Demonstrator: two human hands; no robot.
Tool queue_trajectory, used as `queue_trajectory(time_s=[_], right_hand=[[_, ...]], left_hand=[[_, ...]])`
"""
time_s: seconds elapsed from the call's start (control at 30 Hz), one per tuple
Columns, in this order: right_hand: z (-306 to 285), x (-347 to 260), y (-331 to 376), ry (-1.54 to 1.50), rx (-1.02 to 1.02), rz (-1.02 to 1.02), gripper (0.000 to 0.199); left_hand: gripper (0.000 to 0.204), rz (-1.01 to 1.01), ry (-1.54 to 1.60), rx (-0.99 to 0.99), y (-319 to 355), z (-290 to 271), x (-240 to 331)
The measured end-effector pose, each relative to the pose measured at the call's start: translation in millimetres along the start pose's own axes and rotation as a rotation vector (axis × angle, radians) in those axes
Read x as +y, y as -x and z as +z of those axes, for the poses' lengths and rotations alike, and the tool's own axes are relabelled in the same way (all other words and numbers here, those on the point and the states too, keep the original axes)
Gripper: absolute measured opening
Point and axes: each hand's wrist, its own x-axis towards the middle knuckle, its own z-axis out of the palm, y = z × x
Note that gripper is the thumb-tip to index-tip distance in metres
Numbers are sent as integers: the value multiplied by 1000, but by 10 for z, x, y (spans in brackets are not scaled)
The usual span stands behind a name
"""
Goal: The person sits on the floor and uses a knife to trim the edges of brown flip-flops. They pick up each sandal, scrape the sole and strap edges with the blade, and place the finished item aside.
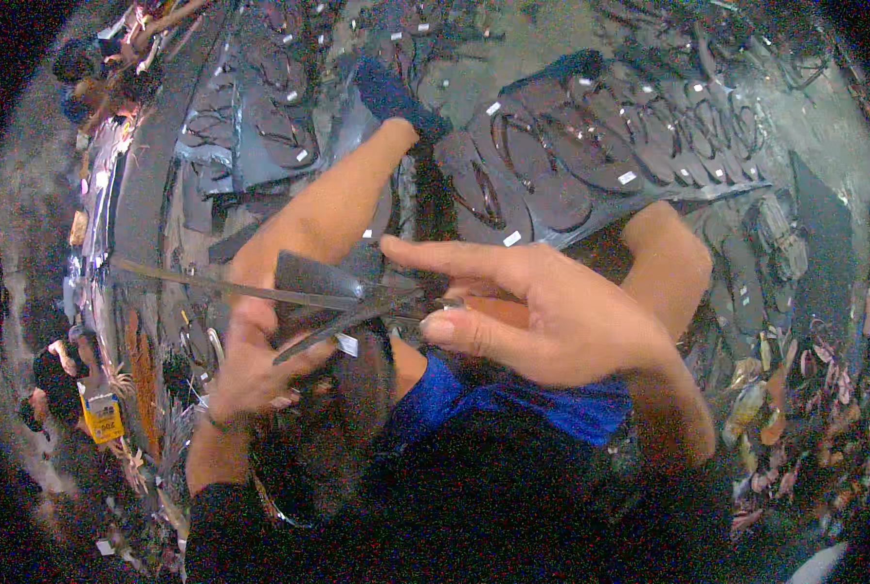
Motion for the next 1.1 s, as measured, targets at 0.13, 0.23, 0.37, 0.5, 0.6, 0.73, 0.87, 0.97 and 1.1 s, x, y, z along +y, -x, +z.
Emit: queue_trajectory(time_s=[0.13, 0.23, 0.37, 0.5, 0.6, 0.73, 0.87, 0.97, 1.1], right_hand=[[197, 248, 16, -237, 72, -78, 50], [314, 555, 189, -373, 299, -62, 51], [676, 698, 217, -420, 326, -109, 53], [754, 703, 477, -272, 531, -145, 52], [915, 703, 453, 29, 906, -163, 45], [1147, 1073, 917, 442, 1042, -200, 29], [1271, 1113, 1247, 452, 999, -18, 29], [1260, 1012, 1225, 401, 946, 40, 28], [1252, 950, 1101, 382, 870, 76, 26]], left_hand=[[48, 437, -373, 209, -59, -195, 560], [36, 587, -382, -211, 104, -72, 163], [46, 123, 670, -88, 335, 721, -1025], [39, 316, 1386, 286, -195, 1050, -686], [31, 492, 1144, 202, -454, 1146, -609], [33, 355, 1279, 195, -585, 1118, -481], [31, 291, 1217, 206, -442, 1203, -748], [32, 119, 1320, 280, -285, 1229, -1015], [32, 56, 1229, 299, -65, 1172, -1275]])
